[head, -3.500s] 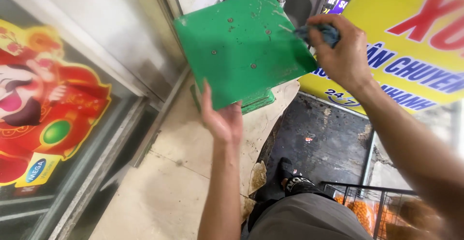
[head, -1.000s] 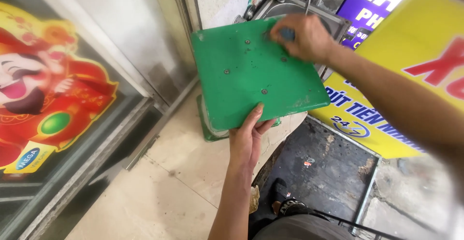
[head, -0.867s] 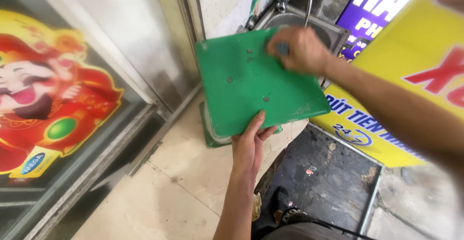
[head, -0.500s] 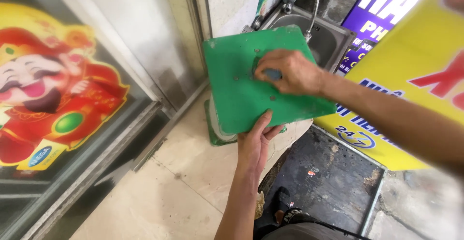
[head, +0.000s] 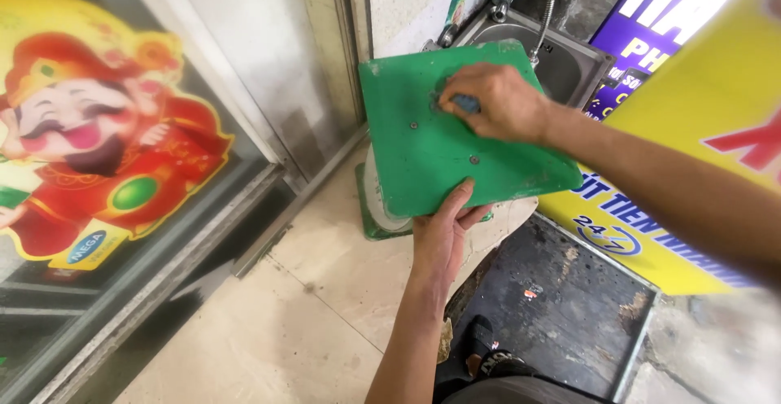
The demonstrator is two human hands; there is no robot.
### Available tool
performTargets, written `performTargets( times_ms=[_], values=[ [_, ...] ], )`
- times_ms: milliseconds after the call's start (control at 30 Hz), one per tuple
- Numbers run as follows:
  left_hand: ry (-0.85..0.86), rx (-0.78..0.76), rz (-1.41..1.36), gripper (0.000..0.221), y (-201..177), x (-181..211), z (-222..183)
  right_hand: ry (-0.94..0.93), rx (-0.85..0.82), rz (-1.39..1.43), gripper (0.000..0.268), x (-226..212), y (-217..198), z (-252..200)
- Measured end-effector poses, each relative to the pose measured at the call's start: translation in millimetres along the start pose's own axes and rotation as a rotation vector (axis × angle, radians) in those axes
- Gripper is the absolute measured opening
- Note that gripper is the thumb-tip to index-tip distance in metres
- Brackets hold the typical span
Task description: Clean a mechanical kitchen scale using a wet cloth at a sink.
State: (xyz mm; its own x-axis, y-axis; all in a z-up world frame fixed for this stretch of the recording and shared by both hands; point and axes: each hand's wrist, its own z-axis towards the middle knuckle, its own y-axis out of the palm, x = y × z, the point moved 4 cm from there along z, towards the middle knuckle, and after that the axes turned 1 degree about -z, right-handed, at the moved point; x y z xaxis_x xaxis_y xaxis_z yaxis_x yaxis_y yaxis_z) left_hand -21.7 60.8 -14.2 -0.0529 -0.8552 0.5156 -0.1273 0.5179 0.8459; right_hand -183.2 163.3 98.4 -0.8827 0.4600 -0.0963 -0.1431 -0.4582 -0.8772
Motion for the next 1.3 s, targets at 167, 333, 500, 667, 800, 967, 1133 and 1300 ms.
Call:
performTargets(
  times_ms=[167,333,500,667,800,967,1133,1300],
  values=[
    [-0.018,-0.004,0.003,0.041,-2.8,-4.8,1.1,0.058,-0.012,-0.032,0.012,-18.8,-4.6,-4.4],
    [-0.013,-0.024,-0.054,0.043,-18.9,-16.0,6.1,-0.062,-0.015,0.196,0.028,-96.2,-19.7,-37.6],
    [-0.029,-0.063,-0.074,0.037,-25.5,-20.7,8.5,0.114,-0.051,0.044,0.023,-62.1,-30.4,-67.5],
    [-0.031,-0.074,-0.075,0.036,-22.8,-18.0,7.7,0.048,-0.056,0.180,0.014,-68.7,-30.5,-73.1],
    [-0.039,-0.083,-0.100,0.034,-23.0,-19.8,7.5,0.162,0.003,0.025,0.016,-68.4,-36.5,-73.9],
    [-0.056,-0.073,-0.086,0.033,-21.1,-16.9,8.0,0.113,0.067,0.031,0.017,-20.4,-31.2,-76.3],
    [-0.047,-0.057,-0.091,0.037,-11.5,-10.5,4.2,0.169,0.091,-0.040,0.011,8.1,-29.1,-69.6],
    [-0.062,-0.045,-0.065,0.038,-13.3,-13.3,2.1,0.251,0.026,-0.147,0.011,30.8,-30.7,-72.2]
  ],
)
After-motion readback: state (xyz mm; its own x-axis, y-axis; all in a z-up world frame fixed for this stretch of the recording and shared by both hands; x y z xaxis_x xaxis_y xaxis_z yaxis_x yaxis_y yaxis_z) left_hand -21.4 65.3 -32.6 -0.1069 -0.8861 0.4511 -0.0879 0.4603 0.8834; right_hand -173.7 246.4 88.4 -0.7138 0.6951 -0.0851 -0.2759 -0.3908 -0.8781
